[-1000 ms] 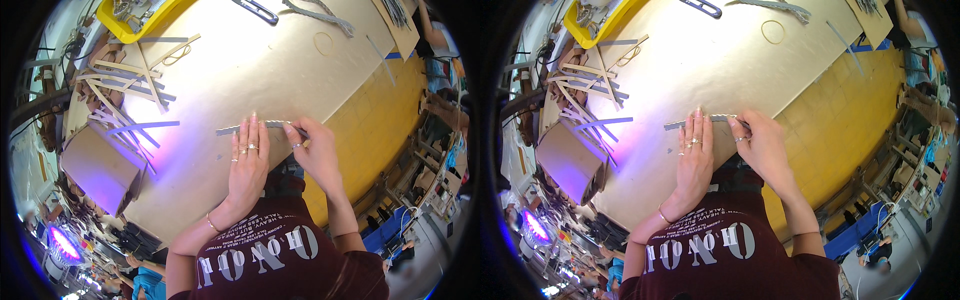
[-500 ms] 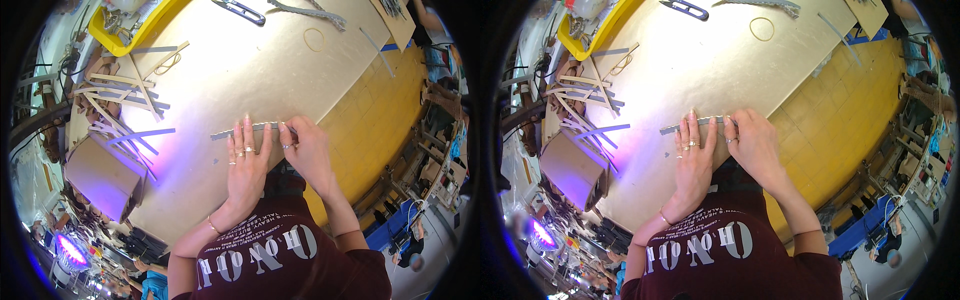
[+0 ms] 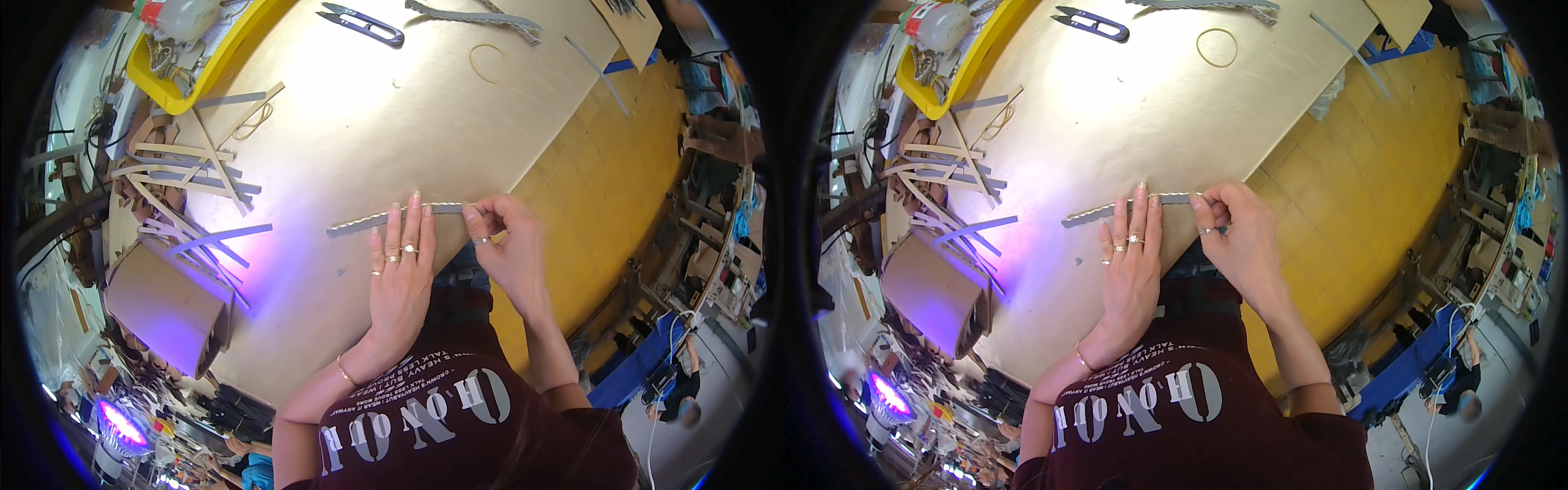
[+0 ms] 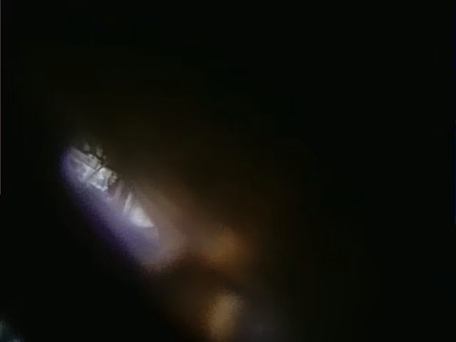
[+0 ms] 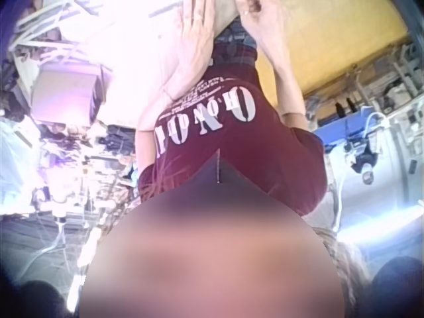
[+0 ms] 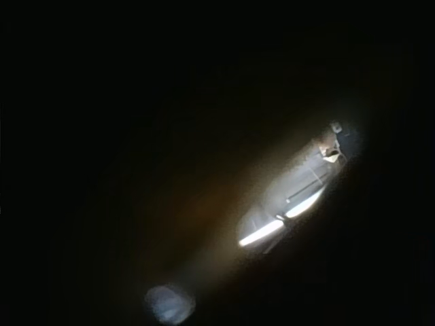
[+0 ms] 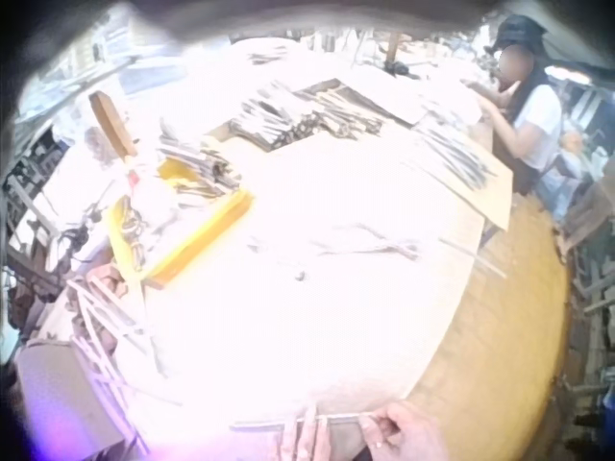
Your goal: The person braids flat silver-colored straps by hand on a workbench. They repeatedly pick up straps, braid them into a twisted pattern, and place the finished braids on the table. The person occasionally gathers and stacks the completed braids.
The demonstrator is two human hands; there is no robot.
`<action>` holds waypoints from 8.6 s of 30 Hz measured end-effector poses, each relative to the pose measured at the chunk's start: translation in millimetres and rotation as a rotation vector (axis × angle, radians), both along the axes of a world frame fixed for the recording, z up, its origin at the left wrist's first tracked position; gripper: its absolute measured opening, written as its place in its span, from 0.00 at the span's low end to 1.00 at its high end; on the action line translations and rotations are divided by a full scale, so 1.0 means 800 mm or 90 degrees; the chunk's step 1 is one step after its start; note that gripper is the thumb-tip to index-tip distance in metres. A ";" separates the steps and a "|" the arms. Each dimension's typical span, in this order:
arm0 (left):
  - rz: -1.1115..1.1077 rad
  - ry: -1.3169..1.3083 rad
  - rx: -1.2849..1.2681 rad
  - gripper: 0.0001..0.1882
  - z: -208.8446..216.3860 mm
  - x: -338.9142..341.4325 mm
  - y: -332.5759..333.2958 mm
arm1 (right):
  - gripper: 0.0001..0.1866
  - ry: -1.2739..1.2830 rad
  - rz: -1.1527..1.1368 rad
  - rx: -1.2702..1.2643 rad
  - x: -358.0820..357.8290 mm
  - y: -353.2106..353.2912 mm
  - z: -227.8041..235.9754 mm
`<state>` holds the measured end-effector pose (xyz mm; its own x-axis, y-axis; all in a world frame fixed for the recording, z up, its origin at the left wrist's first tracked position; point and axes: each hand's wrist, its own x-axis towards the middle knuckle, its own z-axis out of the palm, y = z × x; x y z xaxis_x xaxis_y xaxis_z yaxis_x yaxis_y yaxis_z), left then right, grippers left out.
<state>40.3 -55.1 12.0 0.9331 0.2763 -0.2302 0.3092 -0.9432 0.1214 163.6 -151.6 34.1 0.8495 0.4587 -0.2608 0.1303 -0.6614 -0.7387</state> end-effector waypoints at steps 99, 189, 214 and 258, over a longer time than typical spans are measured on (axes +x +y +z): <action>0.291 -0.410 -0.126 0.37 -0.039 -0.094 0.056 | 0.11 -0.477 0.195 -0.160 0.250 0.074 0.000; 0.691 -0.469 -1.371 0.16 0.084 0.041 0.152 | 0.05 -0.279 0.322 0.217 0.000 0.081 0.070; 0.489 -0.558 -0.739 0.35 0.024 0.070 0.152 | 0.15 -0.393 0.266 -0.160 0.164 0.088 0.031; 0.636 -0.620 -0.967 0.08 0.032 -0.057 0.123 | 0.10 0.444 0.269 0.200 -0.046 0.040 0.080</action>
